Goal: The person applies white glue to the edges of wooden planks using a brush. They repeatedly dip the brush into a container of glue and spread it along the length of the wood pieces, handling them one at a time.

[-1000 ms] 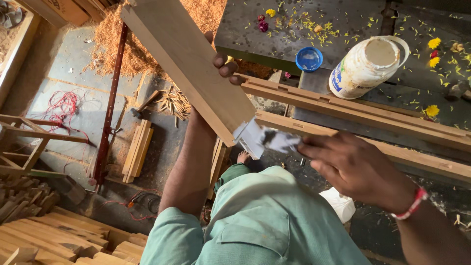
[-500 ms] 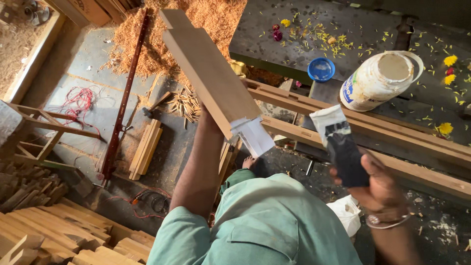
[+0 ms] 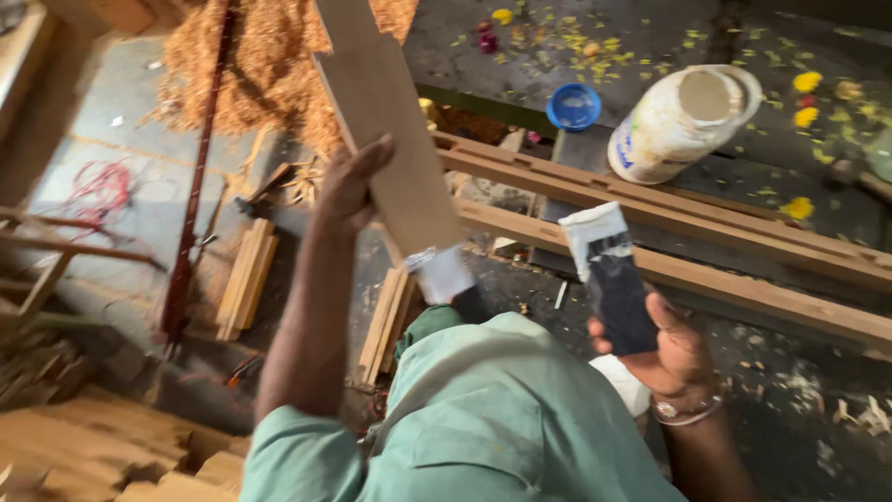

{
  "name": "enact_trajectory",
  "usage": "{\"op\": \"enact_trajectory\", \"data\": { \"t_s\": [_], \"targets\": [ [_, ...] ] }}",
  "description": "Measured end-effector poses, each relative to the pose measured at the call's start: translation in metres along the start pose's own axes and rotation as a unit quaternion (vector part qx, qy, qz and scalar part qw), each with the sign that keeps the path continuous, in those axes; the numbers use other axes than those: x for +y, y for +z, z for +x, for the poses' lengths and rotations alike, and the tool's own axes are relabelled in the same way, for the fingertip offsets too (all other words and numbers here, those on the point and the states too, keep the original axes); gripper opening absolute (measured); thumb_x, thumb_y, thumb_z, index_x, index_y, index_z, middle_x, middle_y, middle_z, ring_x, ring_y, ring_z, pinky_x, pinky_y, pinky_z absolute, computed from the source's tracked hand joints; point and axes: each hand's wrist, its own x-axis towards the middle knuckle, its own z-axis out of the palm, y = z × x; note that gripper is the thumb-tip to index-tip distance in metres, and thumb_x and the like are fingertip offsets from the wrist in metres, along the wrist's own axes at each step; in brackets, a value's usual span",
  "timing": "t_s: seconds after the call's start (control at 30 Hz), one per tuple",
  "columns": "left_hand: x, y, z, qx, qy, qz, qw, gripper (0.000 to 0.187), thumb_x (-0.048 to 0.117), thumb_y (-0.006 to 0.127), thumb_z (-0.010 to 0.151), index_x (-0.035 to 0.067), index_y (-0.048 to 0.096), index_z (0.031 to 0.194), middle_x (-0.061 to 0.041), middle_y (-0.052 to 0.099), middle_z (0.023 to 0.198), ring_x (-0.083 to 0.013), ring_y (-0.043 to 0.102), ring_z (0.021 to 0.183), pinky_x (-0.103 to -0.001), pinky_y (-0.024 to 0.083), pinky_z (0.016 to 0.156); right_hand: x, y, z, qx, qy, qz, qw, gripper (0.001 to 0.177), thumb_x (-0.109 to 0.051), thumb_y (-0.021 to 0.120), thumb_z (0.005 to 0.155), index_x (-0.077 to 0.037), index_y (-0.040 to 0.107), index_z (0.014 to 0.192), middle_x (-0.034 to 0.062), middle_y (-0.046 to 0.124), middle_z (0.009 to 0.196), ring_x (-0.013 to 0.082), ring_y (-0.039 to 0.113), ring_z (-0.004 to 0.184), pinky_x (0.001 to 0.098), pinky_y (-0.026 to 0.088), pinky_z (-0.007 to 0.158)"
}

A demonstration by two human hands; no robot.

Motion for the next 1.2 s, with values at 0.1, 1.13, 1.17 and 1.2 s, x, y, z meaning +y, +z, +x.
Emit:
{"op": "enact_trajectory", "data": {
  "t_s": [0.1, 1.13, 1.17, 1.2],
  "targets": [
    [0.028, 0.014, -0.014, 0.022, -0.02, 0.257, 0.966, 0.065, 0.031, 0.08, 0.082, -0.001, 0.055, 0.133, -0.018, 0.074, 0.111, -0.0281, 0.078, 0.092, -0.048, 0.063, 0.082, 0.001, 0.0, -0.001, -0.033, -0.01, -0.012, 0.999, 0.053, -0.034, 0.065, 0.109, 0.003, 0.052, 0.145, 0.0224, 0.064, 0.123, 0.0364, 0.066, 0.106, 0.0494, 0.054, 0.084],
    [-0.003, 0.07, -0.101, -0.079, -0.009, 0.596, 0.799, 0.063, 0.058, 0.066, 0.086, 0.013, 0.065, 0.129, -0.018, 0.074, 0.111, -0.035, 0.071, 0.104, -0.048, 0.055, 0.087, -0.009, 0.105, -0.02, 0.077, -0.255, -0.888, 0.374, 0.047, -0.018, 0.068, 0.088, -0.006, 0.064, 0.133, 0.0206, 0.056, 0.131, 0.0356, 0.061, 0.108, 0.0466, 0.05, 0.091],
    [-0.004, 0.068, -0.1, -0.084, 0.0, 0.591, 0.802, 0.063, 0.058, 0.067, 0.086, 0.012, 0.064, 0.129, -0.018, 0.073, 0.112, -0.0354, 0.071, 0.104, -0.048, 0.054, 0.088, -0.013, 0.104, -0.02, 0.071, -0.268, -0.846, 0.456, 0.043, -0.017, 0.065, 0.094, -0.004, 0.062, 0.135, 0.019, 0.057, 0.134, 0.0327, 0.063, 0.112, 0.0436, 0.051, 0.095],
    [-0.004, 0.068, -0.097, -0.09, 0.0, 0.584, 0.807, 0.063, 0.058, 0.067, 0.086, 0.012, 0.065, 0.129, -0.018, 0.074, 0.112, -0.0352, 0.071, 0.105, -0.048, 0.054, 0.088, -0.014, 0.101, -0.018, 0.064, -0.278, -0.796, 0.534, 0.04, -0.016, 0.062, 0.099, -0.001, 0.06, 0.136, 0.0174, 0.059, 0.137, 0.0298, 0.065, 0.117, 0.0406, 0.052, 0.099]
  ]
}}
